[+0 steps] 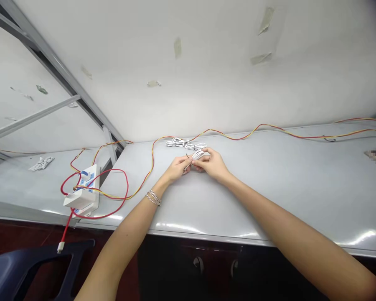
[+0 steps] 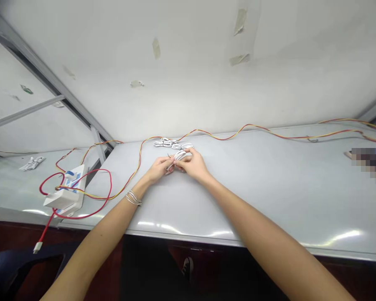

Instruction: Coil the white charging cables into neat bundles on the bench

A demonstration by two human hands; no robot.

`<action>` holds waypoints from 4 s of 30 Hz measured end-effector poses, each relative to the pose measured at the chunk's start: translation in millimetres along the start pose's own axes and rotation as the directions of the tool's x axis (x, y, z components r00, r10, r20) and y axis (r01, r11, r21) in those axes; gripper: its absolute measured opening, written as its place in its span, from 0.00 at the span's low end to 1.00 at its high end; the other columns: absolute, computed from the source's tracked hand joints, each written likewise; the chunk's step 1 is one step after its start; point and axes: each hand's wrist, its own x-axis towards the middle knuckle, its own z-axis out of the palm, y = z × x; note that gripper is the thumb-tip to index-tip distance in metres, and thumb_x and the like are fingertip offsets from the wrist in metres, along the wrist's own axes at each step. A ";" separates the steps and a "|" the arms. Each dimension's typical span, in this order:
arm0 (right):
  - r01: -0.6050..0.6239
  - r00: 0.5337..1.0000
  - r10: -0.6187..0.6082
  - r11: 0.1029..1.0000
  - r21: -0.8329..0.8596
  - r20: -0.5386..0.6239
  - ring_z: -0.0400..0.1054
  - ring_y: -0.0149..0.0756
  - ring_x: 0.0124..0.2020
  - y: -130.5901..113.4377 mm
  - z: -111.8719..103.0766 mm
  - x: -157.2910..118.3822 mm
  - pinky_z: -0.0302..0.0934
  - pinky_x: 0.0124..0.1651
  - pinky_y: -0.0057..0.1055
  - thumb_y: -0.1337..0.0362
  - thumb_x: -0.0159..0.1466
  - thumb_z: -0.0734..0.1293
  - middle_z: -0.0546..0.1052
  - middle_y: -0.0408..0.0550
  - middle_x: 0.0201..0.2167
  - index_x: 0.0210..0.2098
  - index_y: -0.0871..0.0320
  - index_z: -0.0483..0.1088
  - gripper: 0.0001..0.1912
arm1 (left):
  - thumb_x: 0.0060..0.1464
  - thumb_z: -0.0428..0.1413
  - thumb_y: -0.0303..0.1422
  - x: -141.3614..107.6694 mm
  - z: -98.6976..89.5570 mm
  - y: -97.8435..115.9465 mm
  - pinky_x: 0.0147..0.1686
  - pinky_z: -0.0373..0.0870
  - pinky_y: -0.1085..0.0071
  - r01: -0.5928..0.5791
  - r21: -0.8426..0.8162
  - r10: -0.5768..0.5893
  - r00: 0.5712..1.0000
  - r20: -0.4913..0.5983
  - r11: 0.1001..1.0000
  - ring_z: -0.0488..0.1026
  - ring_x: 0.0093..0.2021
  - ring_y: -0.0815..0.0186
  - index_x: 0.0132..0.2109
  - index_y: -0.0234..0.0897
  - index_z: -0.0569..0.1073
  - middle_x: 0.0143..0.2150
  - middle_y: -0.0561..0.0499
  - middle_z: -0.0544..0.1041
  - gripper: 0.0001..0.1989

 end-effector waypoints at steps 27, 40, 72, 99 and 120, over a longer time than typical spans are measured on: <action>0.199 0.980 -0.196 0.972 -0.125 0.038 0.72 0.38 0.31 5.9 4.2 1.6 0.70 0.28 0.32 0.64 0.55 0.71 0.79 0.48 0.32 0.37 0.57 0.76 0.10 | 0.47 0.67 0.40 2.3 -6.2 0.4 0.28 0.58 0.72 -0.011 -0.253 -0.023 0.991 -0.132 0.968 0.64 0.26 0.72 0.32 0.30 0.79 0.28 0.48 0.73 0.15; 0.459 0.875 -0.483 0.803 -0.381 0.036 0.72 0.37 0.33 5.4 5.6 -6.6 0.66 0.37 0.33 0.67 0.61 0.66 0.79 0.48 0.33 0.36 0.57 0.78 0.08 | 0.41 0.70 0.38 2.3 -3.4 6.6 0.25 0.61 0.73 0.018 -0.390 -0.104 0.974 -0.200 0.921 0.67 0.25 0.71 0.31 0.30 0.78 0.26 0.49 0.73 0.15; 0.441 0.867 -0.498 0.761 -0.476 0.008 0.74 0.38 0.35 9.3 2.6 -2.8 0.68 0.40 0.33 0.67 0.62 0.66 0.81 0.47 0.35 0.37 0.55 0.79 0.09 | 0.50 0.65 0.44 2.0 7.2 1.8 0.38 0.73 0.67 -0.179 0.110 0.208 0.900 -0.384 0.978 0.77 0.34 0.62 0.33 0.32 0.81 0.32 0.45 0.82 0.17; 0.394 0.883 -0.465 0.672 -0.628 0.056 0.70 0.36 0.32 10.7 -0.8 -0.9 0.64 0.38 0.33 0.71 0.61 0.67 0.79 0.48 0.32 0.33 0.57 0.78 0.07 | 0.46 0.66 0.30 2.1 -0.7 -7.1 0.48 0.72 0.63 -0.092 0.169 0.120 0.979 -0.164 0.981 0.77 0.44 0.56 0.43 0.32 0.82 0.44 0.41 0.82 0.14; 0.304 0.953 -0.278 0.861 -0.408 0.123 0.70 0.33 0.26 7.9 -14.7 11.8 0.64 0.31 0.30 0.66 0.59 0.67 0.80 0.45 0.25 0.29 0.59 0.79 0.08 | 0.47 0.65 0.34 0.5 1.4 6.7 0.30 0.60 0.73 -0.060 0.088 0.066 0.995 -0.071 0.994 0.65 0.29 0.70 0.45 0.33 0.82 0.39 0.48 0.79 0.17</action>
